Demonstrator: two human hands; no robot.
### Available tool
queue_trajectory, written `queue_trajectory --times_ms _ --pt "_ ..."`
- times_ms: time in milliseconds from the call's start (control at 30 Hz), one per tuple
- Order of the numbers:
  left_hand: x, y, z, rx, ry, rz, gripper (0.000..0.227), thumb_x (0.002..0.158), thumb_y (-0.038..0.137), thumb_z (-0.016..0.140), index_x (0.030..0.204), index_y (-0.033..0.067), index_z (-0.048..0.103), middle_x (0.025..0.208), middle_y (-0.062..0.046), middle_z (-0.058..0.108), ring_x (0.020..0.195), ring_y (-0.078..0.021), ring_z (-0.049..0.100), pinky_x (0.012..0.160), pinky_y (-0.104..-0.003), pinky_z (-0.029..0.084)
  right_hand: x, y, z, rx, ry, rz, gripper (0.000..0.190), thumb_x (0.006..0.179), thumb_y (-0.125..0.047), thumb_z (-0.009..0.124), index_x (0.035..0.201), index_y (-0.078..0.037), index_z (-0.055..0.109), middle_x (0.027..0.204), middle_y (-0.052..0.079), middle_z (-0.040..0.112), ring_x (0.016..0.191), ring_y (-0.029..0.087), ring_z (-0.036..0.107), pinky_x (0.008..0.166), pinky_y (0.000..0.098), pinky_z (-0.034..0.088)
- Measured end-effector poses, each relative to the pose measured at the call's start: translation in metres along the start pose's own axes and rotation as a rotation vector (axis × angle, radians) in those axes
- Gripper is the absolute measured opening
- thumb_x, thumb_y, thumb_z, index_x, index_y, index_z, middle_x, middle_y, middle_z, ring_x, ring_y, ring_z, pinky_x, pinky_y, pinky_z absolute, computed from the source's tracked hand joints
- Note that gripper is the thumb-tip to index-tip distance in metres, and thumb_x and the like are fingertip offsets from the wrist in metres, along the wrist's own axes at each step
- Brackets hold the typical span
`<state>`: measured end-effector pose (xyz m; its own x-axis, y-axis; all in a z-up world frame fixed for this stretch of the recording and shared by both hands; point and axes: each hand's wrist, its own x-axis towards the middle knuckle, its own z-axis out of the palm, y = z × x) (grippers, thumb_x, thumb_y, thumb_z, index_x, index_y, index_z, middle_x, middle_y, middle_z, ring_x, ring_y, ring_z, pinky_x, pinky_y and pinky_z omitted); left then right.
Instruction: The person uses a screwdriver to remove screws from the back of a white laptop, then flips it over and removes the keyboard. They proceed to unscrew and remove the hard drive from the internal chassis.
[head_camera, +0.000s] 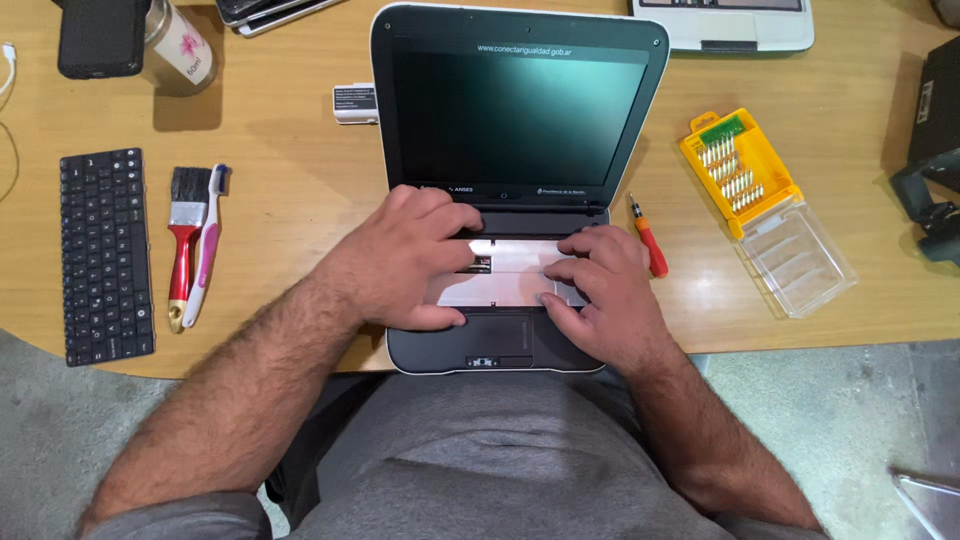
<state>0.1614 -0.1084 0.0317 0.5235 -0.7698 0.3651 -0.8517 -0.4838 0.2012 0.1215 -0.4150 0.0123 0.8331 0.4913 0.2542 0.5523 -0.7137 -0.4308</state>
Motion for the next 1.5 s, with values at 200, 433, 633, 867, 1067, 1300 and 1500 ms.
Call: queue_trajectory --times_ms 200,433,633,867,1067,1300,1500 --pt "0.007 0.008 0.004 -0.010 0.003 -0.005 0.062 0.071 0.073 0.077 0.084 0.0155 0.060 0.124 -0.009 0.060 0.118 -0.0306 0.054 0.095 -0.046 0.042 0.001 -0.005 -0.004 0.005 -0.009 0.032 0.027 0.089 -0.031 0.077 0.107 -0.012 0.077 0.115 0.014 0.069 0.129 0.034 0.056 0.111 0.0502 0.041" --pt "0.014 0.008 0.002 -0.022 -0.104 -0.040 0.057 0.071 0.068 0.082 0.083 0.0156 0.062 0.112 -0.006 0.062 0.110 -0.0267 0.059 0.093 -0.044 0.046 -0.002 -0.004 0.001 0.037 0.091 0.007 0.027 0.087 -0.028 0.079 0.107 -0.010 0.076 0.112 0.015 0.069 0.124 0.035 0.060 0.108 0.0525 0.043" --pt "0.017 0.007 0.000 0.001 -0.158 -0.023 0.054 0.071 0.061 0.082 0.091 0.0120 0.069 0.097 -0.007 0.065 0.094 -0.0270 0.065 0.085 -0.042 0.051 -0.011 0.012 0.013 0.249 0.370 0.015 0.055 0.085 -0.030 0.084 0.130 -0.005 0.062 0.124 0.014 0.062 0.122 0.035 0.060 0.105 0.0478 0.048" --pt "0.026 0.017 -0.013 -0.016 -0.059 -0.071 0.046 0.070 0.052 0.084 0.093 0.0147 0.070 0.104 -0.005 0.068 0.095 -0.0258 0.066 0.086 -0.041 0.052 -0.011 0.008 0.007 0.359 0.451 -0.067 0.079 0.081 -0.024 0.085 0.141 0.010 0.045 0.133 0.025 0.052 0.124 0.040 0.055 0.106 0.0486 0.048" --pt "0.005 0.026 -0.014 -0.125 0.062 -0.154 0.044 0.068 0.044 0.087 0.096 0.0147 0.069 0.111 -0.007 0.067 0.101 -0.0296 0.066 0.088 -0.042 0.053 -0.021 0.021 0.011 0.414 0.512 -0.115 0.081 0.087 -0.032 0.080 0.144 0.010 0.042 0.138 0.023 0.045 0.130 0.036 0.049 0.109 0.0441 0.044" --pt "-0.087 0.050 -0.053 -0.166 0.300 -0.503 0.047 0.066 0.038 0.093 0.098 0.0120 0.071 0.116 -0.011 0.068 0.104 -0.0345 0.069 0.094 -0.043 0.055 -0.020 0.034 0.014 0.430 0.374 -0.172 0.066 0.089 -0.036 0.072 0.131 0.012 0.056 0.118 0.024 0.063 0.118 0.045 0.060 0.107 0.0547 0.043" --pt "-0.170 0.062 -0.062 0.064 0.477 -0.773 0.042 0.064 0.036 0.093 0.091 0.0131 0.071 0.113 -0.012 0.067 0.105 -0.0363 0.068 0.097 -0.046 0.052 -0.017 0.028 0.016 0.341 0.340 -0.159 0.049 0.083 -0.025 0.081 0.120 0.005 0.069 0.113 0.018 0.067 0.116 0.043 0.064 0.107 0.0522 0.047"
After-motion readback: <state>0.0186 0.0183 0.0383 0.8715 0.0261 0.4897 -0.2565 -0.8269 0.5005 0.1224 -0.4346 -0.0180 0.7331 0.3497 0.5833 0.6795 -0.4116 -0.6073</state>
